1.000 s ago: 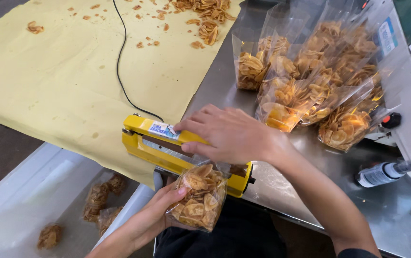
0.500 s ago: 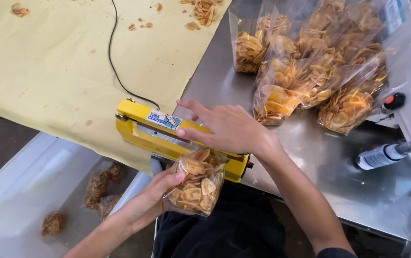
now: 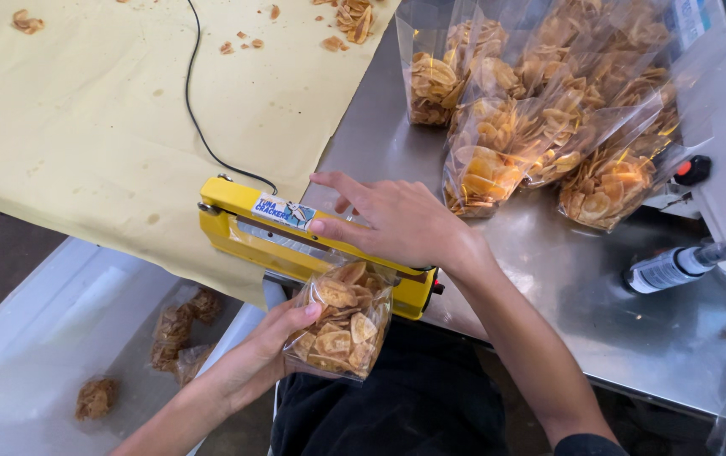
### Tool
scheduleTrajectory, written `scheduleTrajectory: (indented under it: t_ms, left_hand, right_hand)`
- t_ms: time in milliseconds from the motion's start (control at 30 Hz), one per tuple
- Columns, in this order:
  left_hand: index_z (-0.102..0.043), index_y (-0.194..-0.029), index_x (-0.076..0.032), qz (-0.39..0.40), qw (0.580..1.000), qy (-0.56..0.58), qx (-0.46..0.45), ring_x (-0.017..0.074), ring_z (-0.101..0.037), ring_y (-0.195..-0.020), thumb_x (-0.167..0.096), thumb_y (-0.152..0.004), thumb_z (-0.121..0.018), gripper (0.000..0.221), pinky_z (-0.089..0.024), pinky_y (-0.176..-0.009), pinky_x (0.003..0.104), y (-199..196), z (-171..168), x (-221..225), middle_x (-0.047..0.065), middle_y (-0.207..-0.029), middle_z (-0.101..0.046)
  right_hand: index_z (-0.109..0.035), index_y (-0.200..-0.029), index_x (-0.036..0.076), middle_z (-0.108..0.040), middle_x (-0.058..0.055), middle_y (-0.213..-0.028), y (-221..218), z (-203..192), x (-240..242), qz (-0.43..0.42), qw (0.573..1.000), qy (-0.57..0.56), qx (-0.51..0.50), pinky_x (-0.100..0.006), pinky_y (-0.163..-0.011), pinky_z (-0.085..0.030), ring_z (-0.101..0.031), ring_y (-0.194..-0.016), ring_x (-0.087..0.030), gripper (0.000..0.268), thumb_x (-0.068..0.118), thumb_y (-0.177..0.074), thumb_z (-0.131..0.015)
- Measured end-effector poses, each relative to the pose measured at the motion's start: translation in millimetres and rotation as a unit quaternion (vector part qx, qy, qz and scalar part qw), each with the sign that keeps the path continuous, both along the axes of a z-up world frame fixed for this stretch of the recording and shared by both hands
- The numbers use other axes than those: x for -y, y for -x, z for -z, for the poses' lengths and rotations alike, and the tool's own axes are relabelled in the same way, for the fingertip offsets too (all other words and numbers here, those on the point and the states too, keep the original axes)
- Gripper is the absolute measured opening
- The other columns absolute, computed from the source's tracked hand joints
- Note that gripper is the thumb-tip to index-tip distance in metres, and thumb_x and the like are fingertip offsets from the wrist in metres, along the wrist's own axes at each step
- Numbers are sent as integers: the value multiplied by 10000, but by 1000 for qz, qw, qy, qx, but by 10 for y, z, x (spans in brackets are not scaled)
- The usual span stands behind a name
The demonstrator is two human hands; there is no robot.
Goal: The person fills clear plastic bags with dried banana chips and seals them using a yellow impulse sealer. The person repeatedly picks up bags, aligns the open ends in the sealer, and places the sealed bags on the table.
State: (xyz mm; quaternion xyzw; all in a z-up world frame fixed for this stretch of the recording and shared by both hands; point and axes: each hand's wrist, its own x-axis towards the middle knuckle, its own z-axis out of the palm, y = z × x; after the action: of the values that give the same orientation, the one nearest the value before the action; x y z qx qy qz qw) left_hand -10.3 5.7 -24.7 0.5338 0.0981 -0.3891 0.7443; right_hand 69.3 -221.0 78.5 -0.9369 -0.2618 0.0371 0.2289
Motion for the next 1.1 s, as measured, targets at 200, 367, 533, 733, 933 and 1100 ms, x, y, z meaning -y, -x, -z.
scheduleTrajectory:
  t_ms: [200, 367, 533, 733, 933, 1100]
  left_hand:
    - [-471, -1486, -75, 50, 998, 22, 40, 242, -708, -1143, -514, -847, -635, 792, -595, -917, 476, -11, -40, 3, 133, -1323, -684]
    - [-500, -1456, -63, 26, 999, 17, 16, 244, -720, -1145, -488, -866, -613, 736, -599, -931, 495, 35, -84, 17, 116, -1305, -707]
    - [-470, -1461, -48, -3, 1000, 13, 0, 230, -701, -1172, -447, -862, -642, 740, -602, -957, 505, 1, -22, 19, 112, -1322, -680]
    - [-496, -1433, -60, 0, 1000, 8, -4, 252, -711, -1133, -460, -849, -639, 722, -598, -921, 506, 3, -11, 15, 131, -1295, -688]
    - [-496, -1438, -45, 11, 1000, 14, -1, 258, -722, -1121, -478, -856, -636, 738, -613, -906, 470, 9, -41, 21, 144, -1293, -699]
    - [-487, -1446, -63, 9, 1000, 5, -8, 242, -727, -1122, -483, -845, -637, 749, -617, -896, 459, 20, -75, 25, 126, -1300, -696]
  right_hand:
    - [-500, -1449, 189, -784, -91, -1058, 32, -7, 20, -5, 999, -27, 23, -470, -830, -557, -740, -948, -341, 672, 644, -962, -417]
    - [-607, -1306, 147, -796, -91, -985, 92, -117, 9, -18, 996, -51, 70, -455, -770, -558, -742, -893, -335, 514, 537, -987, -507]
    - [-689, -1182, 83, -784, -115, -959, 100, -177, 41, -95, 977, -137, 133, -412, -727, -572, -758, -857, -300, 371, 393, -1009, -581]
    - [-707, -1136, 41, -794, -104, -982, -7, -218, 207, -171, 954, -245, 7, -360, -863, -624, -792, -913, -203, 359, 343, -1074, -523]
    - [-676, -1229, 62, -754, -88, -1197, -168, -15, 348, -186, 860, -448, -159, -358, -1011, -565, -706, -1145, -196, 394, 336, -1134, -410]
    - [-618, -1280, 37, -671, -57, -1243, -298, 264, 484, -77, 899, -416, -115, -344, -1065, -496, -628, -1192, -167, 333, 239, -1017, -588]
